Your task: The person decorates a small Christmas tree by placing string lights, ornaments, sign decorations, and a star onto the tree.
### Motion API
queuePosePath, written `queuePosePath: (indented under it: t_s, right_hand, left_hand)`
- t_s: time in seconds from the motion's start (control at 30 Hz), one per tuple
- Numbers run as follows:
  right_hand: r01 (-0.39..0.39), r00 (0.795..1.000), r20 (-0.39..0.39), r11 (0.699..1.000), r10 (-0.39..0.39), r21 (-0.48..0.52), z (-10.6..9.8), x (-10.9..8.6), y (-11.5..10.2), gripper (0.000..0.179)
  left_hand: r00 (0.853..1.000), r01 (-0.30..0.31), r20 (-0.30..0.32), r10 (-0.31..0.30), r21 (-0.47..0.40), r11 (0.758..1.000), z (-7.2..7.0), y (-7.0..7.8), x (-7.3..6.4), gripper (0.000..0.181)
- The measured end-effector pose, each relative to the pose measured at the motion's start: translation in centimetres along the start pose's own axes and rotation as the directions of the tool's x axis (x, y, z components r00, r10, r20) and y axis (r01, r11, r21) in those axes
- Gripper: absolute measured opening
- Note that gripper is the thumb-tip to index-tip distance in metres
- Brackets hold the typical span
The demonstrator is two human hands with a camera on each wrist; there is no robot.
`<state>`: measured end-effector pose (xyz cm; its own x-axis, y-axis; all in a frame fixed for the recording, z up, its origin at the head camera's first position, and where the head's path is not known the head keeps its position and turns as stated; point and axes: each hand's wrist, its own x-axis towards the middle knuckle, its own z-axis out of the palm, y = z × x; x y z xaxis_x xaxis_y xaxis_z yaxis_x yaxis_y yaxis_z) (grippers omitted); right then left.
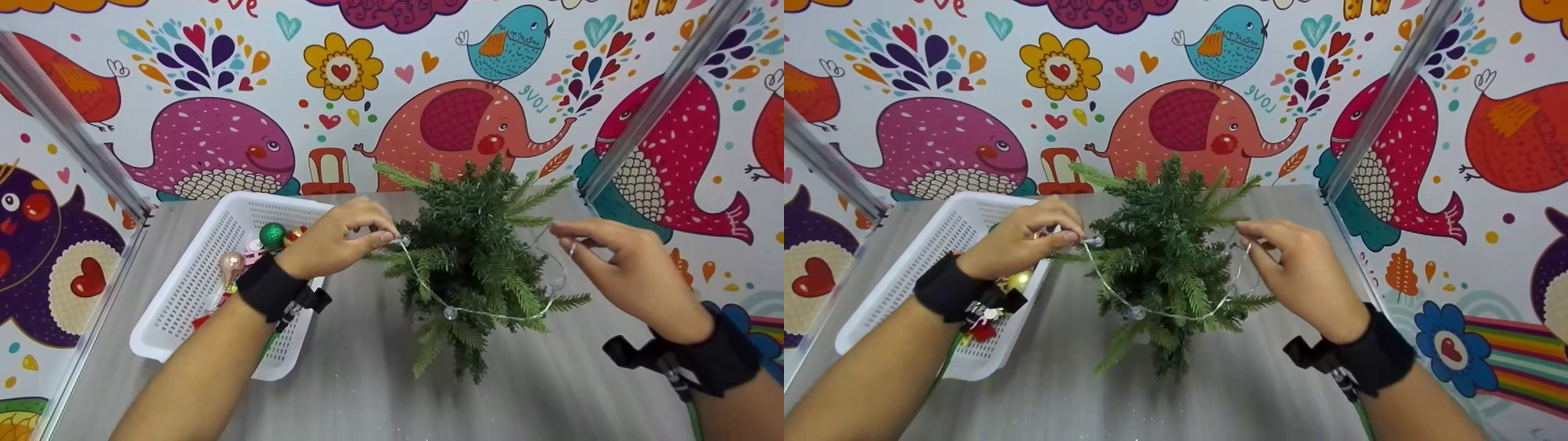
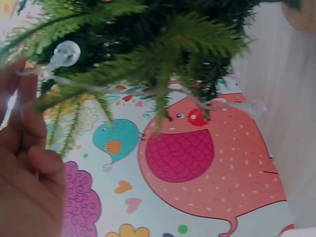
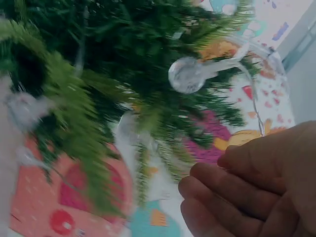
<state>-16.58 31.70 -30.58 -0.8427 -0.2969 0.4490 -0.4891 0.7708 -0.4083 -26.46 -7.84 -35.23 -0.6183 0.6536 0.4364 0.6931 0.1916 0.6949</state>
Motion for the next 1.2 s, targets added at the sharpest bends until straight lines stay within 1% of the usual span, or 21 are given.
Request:
queuePosePath:
  t_s: [0.1, 0.2, 0.33, 0.43, 0.53, 0.63, 0.7, 0.77, 0.83, 0.93, 1.0, 1.1, 1.2]
  right_hand:
    - [-0.052, 0.996, 0.076, 0.995, 0.045, 0.09, 0.8, 0.3, 0.7, 0.035]
    - [-0.096, 0.987, 0.143, 0.984, 0.075, 0.147, 1.2, 0.8, 1.0, 0.031]
    - [-0.151, 0.97, 0.216, 0.971, 0.11, 0.185, 1.3, 1.5, 0.9, 0.028]
    - [-0.19, 0.952, 0.277, 0.962, 0.131, 0.198, 1.2, 2.0, 0.6, 0.029]
    - [-0.226, 0.922, 0.356, 0.956, 0.15, 0.184, 1.2, 2.6, 0.5, 0.031]
    - [-0.253, 0.884, 0.442, 0.952, 0.156, 0.171, 1.3, 3.1, 0.6, 0.035]
    - [-0.277, 0.86, 0.483, 0.945, 0.165, 0.171, 1.4, 3.3, 0.8, 0.038]
    - [-0.284, 0.845, 0.509, 0.943, 0.162, 0.172, 1.4, 3.4, 1.1, 0.04]
    - [-0.292, 0.835, 0.525, 0.942, 0.167, 0.165, 1.5, 3.5, 1.3, 0.041]
    - [-0.302, 0.823, 0.542, 0.939, 0.169, 0.166, 1.7, 3.5, 1.5, 0.044]
    - [-0.323, 0.817, 0.548, 0.929, 0.179, 0.179, 1.8, 3.4, 1.6, 0.045]
    - [-0.337, 0.82, 0.544, 0.918, 0.177, 0.211, 2.0, 3.3, 1.7, 0.047]
    - [-0.323, 0.835, 0.526, 0.917, 0.16, 0.234, 2.1, 3.1, 1.8, 0.046]
  left_hand:
    - [1.0, 0.002, 0.03, -0.003, 0.021, 1.0, -0.1, 0.6, 0.1, 0.016]
    - [0.998, 0.026, 0.059, -0.029, 0.044, 0.999, -0.2, 1.2, 0.2, 0.018]
    - [0.996, 0.053, 0.074, -0.058, 0.068, 0.996, 0.0, 1.6, 0.4, 0.019]
    - [0.995, 0.05, 0.08, -0.055, 0.073, 0.996, 0.0, 1.9, 0.4, 0.02]
    - [0.995, 0.039, 0.087, -0.046, 0.082, 0.996, 0.1, 2.0, 0.4, 0.019]
    - [0.995, 0.03, 0.097, -0.04, 0.101, 0.994, 0.2, 2.1, 0.2, 0.018]
    - [0.993, 0.024, 0.109, -0.037, 0.12, 0.992, 0.2, 2.2, 0.1, 0.018]
    - [0.991, 0.023, 0.124, -0.041, 0.138, 0.99, 0.2, 2.2, 0.1, 0.018]
    - [0.989, 0.021, 0.138, -0.043, 0.155, 0.988, 0.2, 2.3, 0.1, 0.018]
    - [0.987, 0.019, 0.153, -0.044, 0.166, 0.986, 0.2, 2.4, 0.1, 0.02]
    - [0.987, 0.018, 0.154, -0.043, 0.161, 0.987, 0.2, 2.4, 0.0, 0.022]
    - [0.99, 0.018, 0.136, -0.038, 0.146, 0.989, 0.3, 2.2, 0.0, 0.023]
    - [0.994, 0.02, 0.104, -0.034, 0.127, 0.992, 0.3, 1.8, -0.2, 0.021]
